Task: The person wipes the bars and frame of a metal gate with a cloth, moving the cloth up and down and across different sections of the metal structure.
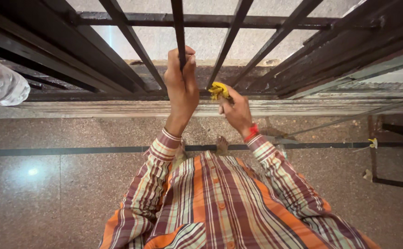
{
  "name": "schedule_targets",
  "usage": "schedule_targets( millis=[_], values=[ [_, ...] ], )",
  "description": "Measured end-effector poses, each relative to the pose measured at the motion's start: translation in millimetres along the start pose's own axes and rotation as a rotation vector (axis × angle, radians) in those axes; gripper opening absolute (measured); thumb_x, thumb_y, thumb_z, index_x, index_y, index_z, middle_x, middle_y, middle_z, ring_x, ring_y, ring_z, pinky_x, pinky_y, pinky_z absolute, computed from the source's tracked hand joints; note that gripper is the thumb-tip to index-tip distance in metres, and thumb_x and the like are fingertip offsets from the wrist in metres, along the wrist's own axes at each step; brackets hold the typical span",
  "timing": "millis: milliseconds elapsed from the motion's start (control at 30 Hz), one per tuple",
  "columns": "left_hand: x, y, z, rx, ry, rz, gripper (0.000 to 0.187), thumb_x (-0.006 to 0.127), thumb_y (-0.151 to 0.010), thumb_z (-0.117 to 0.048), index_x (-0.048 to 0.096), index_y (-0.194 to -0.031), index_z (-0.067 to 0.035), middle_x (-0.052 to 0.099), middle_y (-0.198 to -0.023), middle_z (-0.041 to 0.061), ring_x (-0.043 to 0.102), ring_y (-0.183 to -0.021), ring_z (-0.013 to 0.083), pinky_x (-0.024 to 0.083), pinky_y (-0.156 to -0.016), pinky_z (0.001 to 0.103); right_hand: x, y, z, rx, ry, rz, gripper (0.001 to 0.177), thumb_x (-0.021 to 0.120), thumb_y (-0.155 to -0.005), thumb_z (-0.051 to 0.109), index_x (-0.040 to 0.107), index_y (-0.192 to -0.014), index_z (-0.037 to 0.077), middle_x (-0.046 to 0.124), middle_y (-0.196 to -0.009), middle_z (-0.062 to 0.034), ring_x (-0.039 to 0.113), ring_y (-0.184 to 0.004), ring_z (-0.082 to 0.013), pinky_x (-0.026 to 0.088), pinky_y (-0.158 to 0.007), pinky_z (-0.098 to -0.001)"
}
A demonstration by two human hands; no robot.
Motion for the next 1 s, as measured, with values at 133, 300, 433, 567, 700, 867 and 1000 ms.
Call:
schedule_targets(
  millis=[133,300,433,567,700,867,1000],
  values=[
    [-0.4,1.7,0.6,0.047,0.004,-0.013,0.007,0.052,-0.113,-0.007,0.055,-0.119,-0.004,0.053,-0.086,0.002,0.048,-0.072,0.0087,0.039,-0.064,0.028,17.4,-10.0,-3.5,0.020,-0.067,0.055,0.044,0.050,-0.100,0.005,0.053,-0.144,0.005,0.072,-0.084,-0.0035,0.070,-0.059,-0.0110,0.052,-0.048,-0.0269],
    [-0.5,0.5,2.5,0.034,0.009,0.008,0.007,0.052,-0.113,-0.007,0.055,-0.119,-0.006,0.052,-0.083,0.001,0.045,-0.067,0.0075,0.035,-0.060,0.027,10.7,-8.8,-13.1,0.027,0.077,0.032,0.028,0.058,-0.104,0.009,0.066,-0.130,0.003,0.072,-0.072,-0.0052,0.071,-0.059,-0.0124,0.052,-0.051,-0.0289],
    [-2.6,0.2,1.7,0.032,0.014,0.011,0.006,0.052,-0.114,-0.008,0.055,-0.119,-0.006,0.051,-0.082,0.000,0.044,-0.066,0.0071,0.034,-0.058,0.027,6.3,10.8,-11.5,0.017,0.165,0.029,0.029,0.059,-0.103,0.009,0.065,-0.131,0.007,0.075,-0.076,-0.0066,0.072,-0.059,-0.0127,0.054,-0.051,-0.0300],
    [-2.8,3.0,5.3,0.037,0.011,0.007,0.007,0.053,-0.113,-0.007,0.055,-0.120,-0.006,0.050,-0.080,-0.001,0.042,-0.065,0.0074,0.032,-0.059,0.028,20.8,22.8,-1.3,-0.252,0.216,-0.076,0.039,0.064,-0.097,0.003,0.063,-0.136,0.009,0.076,-0.081,-0.0115,0.076,-0.067,-0.0183,0.058,-0.059,-0.0322],
    [0.8,-1.0,14.5,0.043,0.009,0.027,0.005,0.053,-0.112,-0.006,0.055,-0.117,-0.006,0.052,-0.080,-0.002,0.042,-0.061,0.0051,0.031,-0.054,0.025,47.7,-6.1,5.0,-0.451,0.248,-0.132,0.050,0.066,-0.094,0.004,0.056,-0.144,0.007,0.074,-0.101,-0.0219,0.076,-0.075,-0.0300,0.061,-0.065,-0.0371],
    [-1.0,3.7,9.8,0.062,0.042,0.031,0.005,0.052,-0.113,-0.006,0.055,-0.117,-0.005,0.052,-0.085,-0.001,0.042,-0.065,0.0059,0.032,-0.058,0.026,73.7,-22.1,-14.8,-0.255,0.334,-0.083,0.047,0.062,-0.096,0.008,0.058,-0.143,0.009,0.070,-0.080,-0.0214,0.073,-0.071,-0.0348,0.056,-0.063,-0.0447],
    [-2.5,1.9,8.2,0.026,0.050,0.052,0.004,0.051,-0.114,-0.006,0.055,-0.116,-0.005,0.048,-0.080,-0.002,0.038,-0.063,0.0053,0.029,-0.057,0.026,57.5,1.3,-38.8,-0.211,0.198,0.052,0.051,0.056,-0.096,0.008,0.054,-0.147,0.011,0.074,-0.073,-0.0093,0.074,-0.062,-0.0205,0.060,-0.061,-0.0354]
  ],
)
Point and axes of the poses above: each hand's wrist, its own y-axis away from the middle knuckle, its own x-axis out of the palm, z = x × y, the point moved 1 cm from there along -y, towards the middle knuckle
